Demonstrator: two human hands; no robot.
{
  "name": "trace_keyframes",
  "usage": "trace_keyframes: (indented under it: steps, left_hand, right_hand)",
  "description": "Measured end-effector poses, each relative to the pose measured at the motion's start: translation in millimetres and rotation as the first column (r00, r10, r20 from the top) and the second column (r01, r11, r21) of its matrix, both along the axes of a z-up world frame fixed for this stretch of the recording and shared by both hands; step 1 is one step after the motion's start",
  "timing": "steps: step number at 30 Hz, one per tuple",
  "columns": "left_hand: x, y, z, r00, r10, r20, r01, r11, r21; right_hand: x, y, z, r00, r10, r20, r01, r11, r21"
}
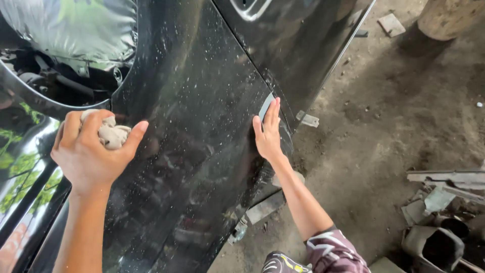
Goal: The person sands the side panel and hood of a black car using a sanding block and a cloth. They wipe the surface with the cloth and dip it into a bucket of water before continuing to sand the car's exterior.
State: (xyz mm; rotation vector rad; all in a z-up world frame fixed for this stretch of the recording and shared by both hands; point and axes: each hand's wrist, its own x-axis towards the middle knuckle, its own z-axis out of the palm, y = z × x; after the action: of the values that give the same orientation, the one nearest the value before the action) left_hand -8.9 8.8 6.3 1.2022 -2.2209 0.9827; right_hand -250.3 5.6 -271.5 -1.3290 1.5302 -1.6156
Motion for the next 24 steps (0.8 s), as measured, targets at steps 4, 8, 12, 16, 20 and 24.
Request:
trace_keyframes:
  steps: [4, 8, 12, 16, 20, 24]
  left_hand:
    - [3.4, -4.4, -2.2, 1.000, 0.000, -0.004, 0.001, 1.000, 0.005]
    - [1.4, -2.9, -0.4, 0.999, 0.022, 0.030, -0.022, 1.000, -0.011]
    - [6.8, -4.5, -3.7, 1.000, 0.003, 0.012, -0.003, 1.000, 0.012]
    - [4.2, -6.5, -0.6, 1.000, 0.003, 0.008, -0.003, 1.000, 0.003]
    - [4.8, -3.8, -2.2, 1.000, 0.004, 0.011, -0.004, 1.000, 0.015]
    - [3.5, -5.7, -2.1, 1.000, -0.003, -0.001, 0.003, 1.000, 0.017]
  right_hand:
    - [41.0, 80.6, 4.2, 0.992, 0.102, -0.076, -0.100, 0.995, 0.029]
    - [70.1, 123.0, -27.0, 0.953, 0.143, -0.266, -0.142, 0.990, 0.020]
    - [10.4, 27.0, -12.6, 0.995, 0.069, -0.070, -0.059, 0.990, 0.127]
    - [3.2, 18.8, -24.9, 0.998, 0.058, 0.021, -0.060, 0.995, 0.078]
    - [63.6, 112.4, -52.4, 0.960, 0.186, -0.211, -0.172, 0.981, 0.087]
    - [19.5, 43.3, -35.4, 0.974, 0.115, -0.195, -0.106, 0.993, 0.056]
